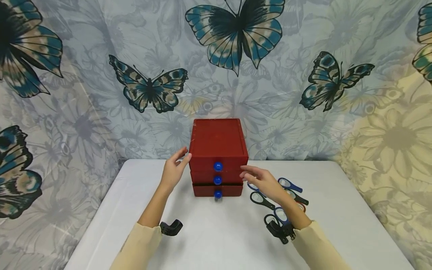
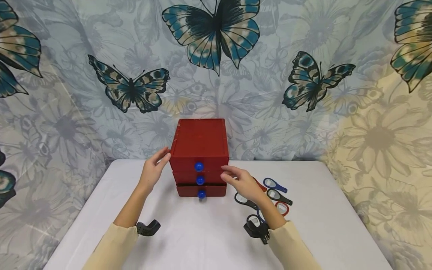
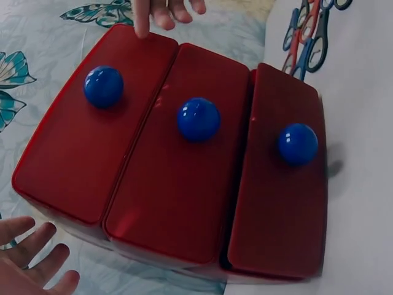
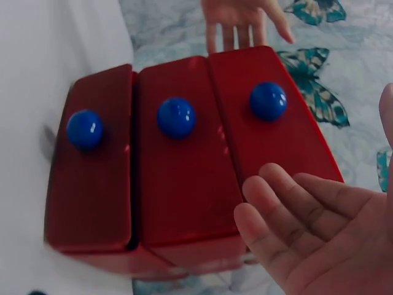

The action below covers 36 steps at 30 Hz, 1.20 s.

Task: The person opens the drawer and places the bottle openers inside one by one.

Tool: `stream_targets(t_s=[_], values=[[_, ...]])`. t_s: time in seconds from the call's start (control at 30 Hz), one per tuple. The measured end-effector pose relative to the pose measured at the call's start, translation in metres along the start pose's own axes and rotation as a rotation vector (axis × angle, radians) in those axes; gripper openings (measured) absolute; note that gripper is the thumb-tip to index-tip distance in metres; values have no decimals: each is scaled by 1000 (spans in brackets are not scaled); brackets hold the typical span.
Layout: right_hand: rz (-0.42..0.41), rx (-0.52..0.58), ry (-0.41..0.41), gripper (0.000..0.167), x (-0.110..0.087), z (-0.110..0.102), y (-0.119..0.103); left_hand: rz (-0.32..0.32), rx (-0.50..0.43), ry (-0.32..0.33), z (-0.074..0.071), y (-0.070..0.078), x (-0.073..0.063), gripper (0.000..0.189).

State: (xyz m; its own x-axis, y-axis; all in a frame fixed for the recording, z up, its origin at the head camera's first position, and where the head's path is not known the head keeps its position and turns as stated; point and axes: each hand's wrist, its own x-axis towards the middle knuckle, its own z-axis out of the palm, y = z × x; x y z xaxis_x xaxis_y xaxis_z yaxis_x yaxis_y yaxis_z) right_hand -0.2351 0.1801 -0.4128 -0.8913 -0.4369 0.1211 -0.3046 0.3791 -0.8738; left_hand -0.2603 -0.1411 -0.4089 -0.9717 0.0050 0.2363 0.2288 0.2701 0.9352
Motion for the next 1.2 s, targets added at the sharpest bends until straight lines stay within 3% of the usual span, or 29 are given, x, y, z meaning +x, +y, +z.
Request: stream_targets(t_s=[0.2,0.4,0.63,0.9,1.2], values=[[12,78,-24,44,19,15,-7,-20,-7,49,3,3,6,54],[84,97,-9,47,31,35,-14,-48,-15,70,5,7,10,51],[189,191,66,47,42,55,-19,-68,-20,62,6,8,14,49],[223,269,182,47,52,70,-22,-72,-40,65,6,9,15,47],[248,374,255,41,55,80,-22,-155,-53,55,7,10,14,43]])
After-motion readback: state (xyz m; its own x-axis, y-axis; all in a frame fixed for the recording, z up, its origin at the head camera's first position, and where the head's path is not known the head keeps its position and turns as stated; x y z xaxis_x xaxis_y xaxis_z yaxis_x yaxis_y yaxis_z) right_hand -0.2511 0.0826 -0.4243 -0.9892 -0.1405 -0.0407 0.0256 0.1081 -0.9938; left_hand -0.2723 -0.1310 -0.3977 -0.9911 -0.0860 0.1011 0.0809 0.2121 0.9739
